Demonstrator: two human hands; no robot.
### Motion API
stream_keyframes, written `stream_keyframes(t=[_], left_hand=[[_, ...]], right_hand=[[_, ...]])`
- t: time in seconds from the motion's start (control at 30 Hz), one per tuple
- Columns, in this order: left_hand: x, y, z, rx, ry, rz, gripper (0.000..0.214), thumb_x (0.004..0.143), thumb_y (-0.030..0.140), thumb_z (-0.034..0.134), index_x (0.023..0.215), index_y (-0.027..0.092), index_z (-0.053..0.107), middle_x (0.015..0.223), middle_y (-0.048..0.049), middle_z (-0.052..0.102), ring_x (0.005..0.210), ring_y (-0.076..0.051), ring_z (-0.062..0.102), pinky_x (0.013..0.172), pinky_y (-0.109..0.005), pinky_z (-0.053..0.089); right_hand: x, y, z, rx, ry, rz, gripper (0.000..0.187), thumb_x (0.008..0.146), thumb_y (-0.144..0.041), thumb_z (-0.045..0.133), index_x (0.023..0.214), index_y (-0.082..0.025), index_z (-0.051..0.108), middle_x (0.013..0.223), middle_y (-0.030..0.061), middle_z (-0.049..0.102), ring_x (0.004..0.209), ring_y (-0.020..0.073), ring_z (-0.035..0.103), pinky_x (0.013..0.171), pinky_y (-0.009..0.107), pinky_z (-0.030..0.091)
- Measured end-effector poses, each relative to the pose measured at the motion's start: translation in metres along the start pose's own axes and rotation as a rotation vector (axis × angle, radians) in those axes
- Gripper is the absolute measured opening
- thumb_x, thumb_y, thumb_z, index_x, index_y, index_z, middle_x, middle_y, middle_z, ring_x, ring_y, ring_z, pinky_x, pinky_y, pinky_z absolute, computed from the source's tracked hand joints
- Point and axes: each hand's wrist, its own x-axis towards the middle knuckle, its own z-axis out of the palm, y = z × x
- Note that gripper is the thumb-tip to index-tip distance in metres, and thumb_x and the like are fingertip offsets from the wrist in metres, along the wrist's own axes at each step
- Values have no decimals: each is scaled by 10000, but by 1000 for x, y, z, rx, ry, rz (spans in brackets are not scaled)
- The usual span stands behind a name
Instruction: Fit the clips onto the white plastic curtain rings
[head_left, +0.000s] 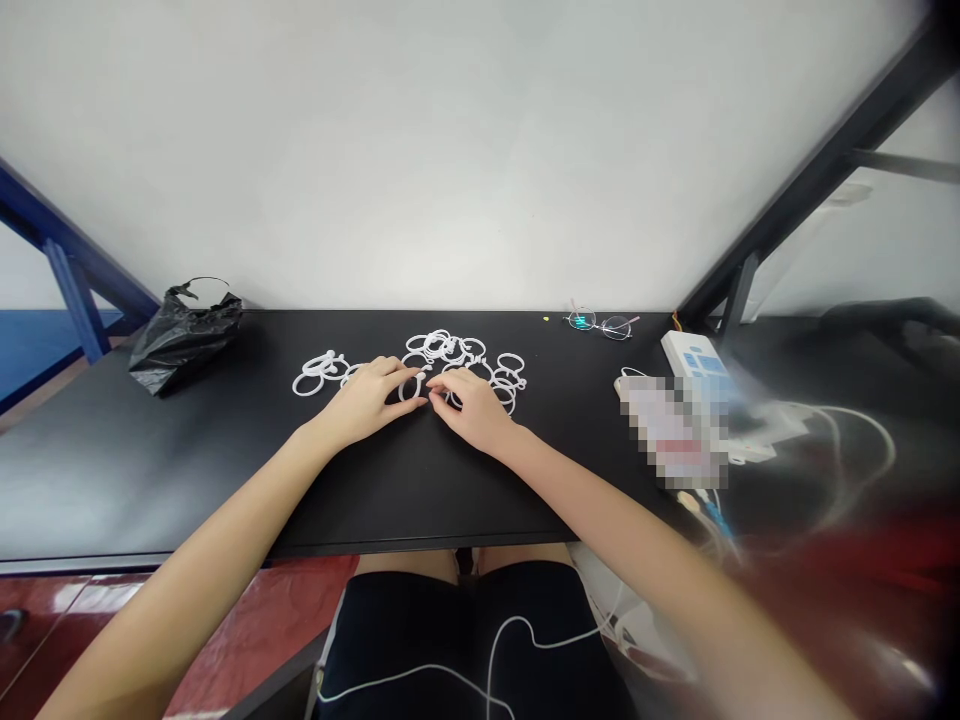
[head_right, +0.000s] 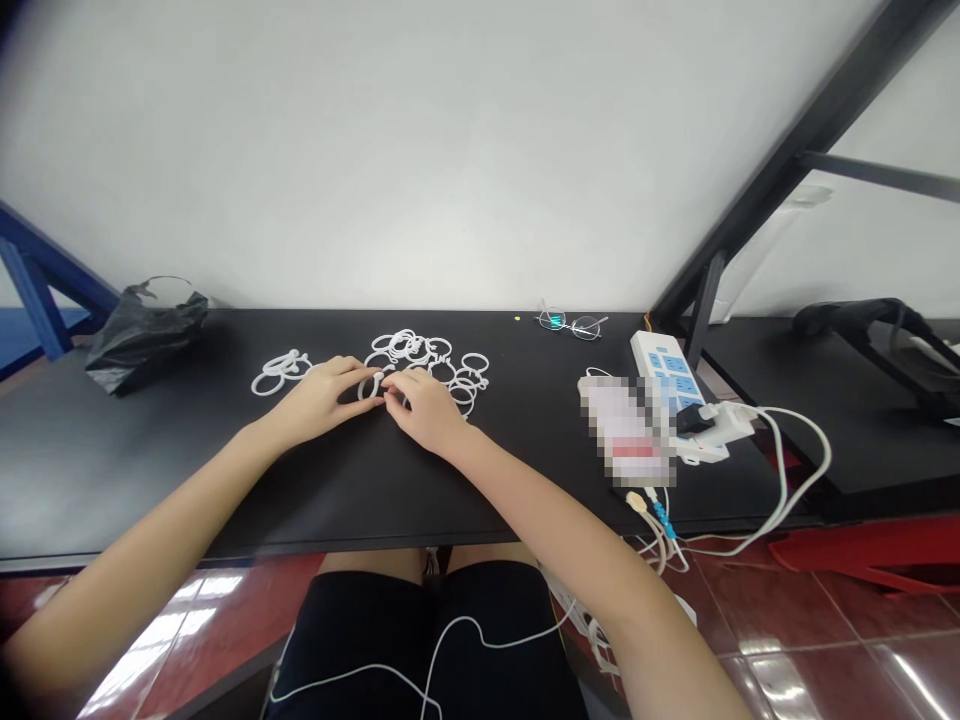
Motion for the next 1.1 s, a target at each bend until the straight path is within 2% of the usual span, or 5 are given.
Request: stream_keyframes(t=[0.17, 0.3, 0.5, 0.7, 1.1], left_hand=[[-1, -5, 2, 88, 29, -56, 462, 944, 530, 461, 1137, 162, 662, 946, -108, 626, 868, -261, 547, 819, -413, 451], [-2, -7, 4, 129, 53, -118, 459, 950, 535, 428, 1078, 175, 683, 909, -102, 619, 855, -264, 552, 817, -420, 448], [-4, -11, 5, 205, 35, -169, 439, 934, 521, 454, 1080, 173, 679, 982, -118, 613, 899, -286, 574, 810, -426, 462], [-5, -12, 7, 217, 39, -176, 410, 924, 493, 472, 1069, 168, 675, 1002, -122, 606, 903, -288, 574, 807, -430, 478], [-5, -15, 10, 172, 53, -160, 346, 930, 392, 448, 1068, 170, 674, 1022, -121, 607, 911, -282, 561, 826, -440, 478]], right_hand=[[2, 2, 0, -113, 3, -45, 93, 874, -138, 563, 878, -191, 639, 866, 49, 676, 859, 200, 584, 864, 358, 458], [2, 4, -1, -199, -19, 21, 96, 843, -127, 609, 895, -197, 649, 915, 55, 676, 901, 218, 575, 895, 384, 425], [1, 5, 0, -220, -65, 67, 110, 823, -116, 636, 908, -184, 649, 948, 58, 681, 924, 224, 560, 898, 378, 416], [1, 6, 0, -223, -54, 89, 107, 810, -127, 656, 891, -197, 647, 939, 50, 683, 933, 230, 555, 897, 389, 399], [2, 3, 0, -209, -115, 118, 93, 811, -153, 680, 890, -183, 641, 942, 52, 690, 893, 215, 598, 924, 398, 399]])
